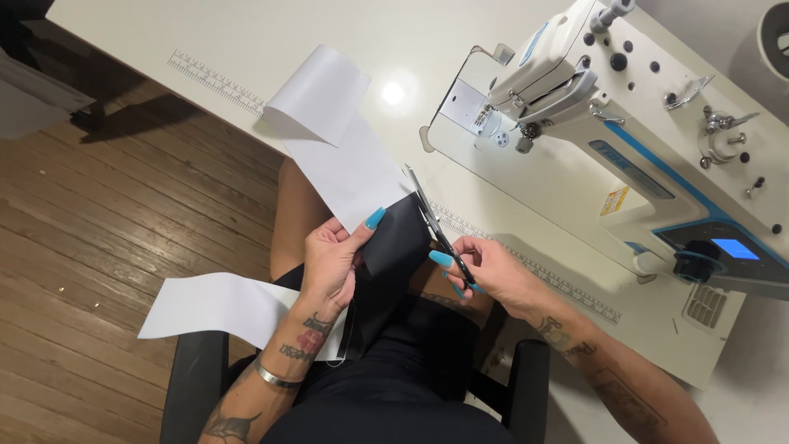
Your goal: Cutting and aligning leather and lining materials at a sewing station
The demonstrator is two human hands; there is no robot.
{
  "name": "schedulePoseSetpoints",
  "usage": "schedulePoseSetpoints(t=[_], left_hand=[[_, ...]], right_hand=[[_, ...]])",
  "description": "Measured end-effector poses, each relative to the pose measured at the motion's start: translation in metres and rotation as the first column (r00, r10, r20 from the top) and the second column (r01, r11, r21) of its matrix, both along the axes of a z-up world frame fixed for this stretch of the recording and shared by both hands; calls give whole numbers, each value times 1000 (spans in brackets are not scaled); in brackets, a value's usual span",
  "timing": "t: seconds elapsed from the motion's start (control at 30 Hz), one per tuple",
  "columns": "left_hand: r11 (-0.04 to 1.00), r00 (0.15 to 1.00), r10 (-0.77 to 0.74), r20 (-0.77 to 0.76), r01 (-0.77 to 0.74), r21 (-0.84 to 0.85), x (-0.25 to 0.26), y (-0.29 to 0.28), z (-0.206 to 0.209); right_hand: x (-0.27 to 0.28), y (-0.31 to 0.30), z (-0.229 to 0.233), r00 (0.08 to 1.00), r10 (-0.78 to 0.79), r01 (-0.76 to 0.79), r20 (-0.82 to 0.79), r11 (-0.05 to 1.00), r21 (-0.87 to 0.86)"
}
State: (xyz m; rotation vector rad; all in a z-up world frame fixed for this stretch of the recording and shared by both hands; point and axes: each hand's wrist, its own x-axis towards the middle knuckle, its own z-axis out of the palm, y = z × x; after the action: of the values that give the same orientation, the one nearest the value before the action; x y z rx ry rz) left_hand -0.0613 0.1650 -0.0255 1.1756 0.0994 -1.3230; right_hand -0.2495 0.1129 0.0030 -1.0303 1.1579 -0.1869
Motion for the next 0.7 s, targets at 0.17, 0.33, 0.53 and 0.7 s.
schedulePoseSetpoints(t=[0.17, 0.33, 0.53, 0.7], left_hand=[[1000, 1000, -26, -12, 27, 15, 0, 1, 2], [999, 999, -36, -21, 37, 35, -2, 3, -7], [999, 999, -35, -33, 36, 28, 1, 2, -11], [999, 999, -33, -39, 34, 21, 3, 3, -5]], right_hand=[[4, 5, -4, 999, -47, 48, 19, 999, -14], [5, 5, -2, 996, -93, 94, 16, 995, -25], [0, 6, -9, 997, -71, 70, -7, 996, -48], [6, 5, 0, 998, -56, 56, -10, 998, -37]])
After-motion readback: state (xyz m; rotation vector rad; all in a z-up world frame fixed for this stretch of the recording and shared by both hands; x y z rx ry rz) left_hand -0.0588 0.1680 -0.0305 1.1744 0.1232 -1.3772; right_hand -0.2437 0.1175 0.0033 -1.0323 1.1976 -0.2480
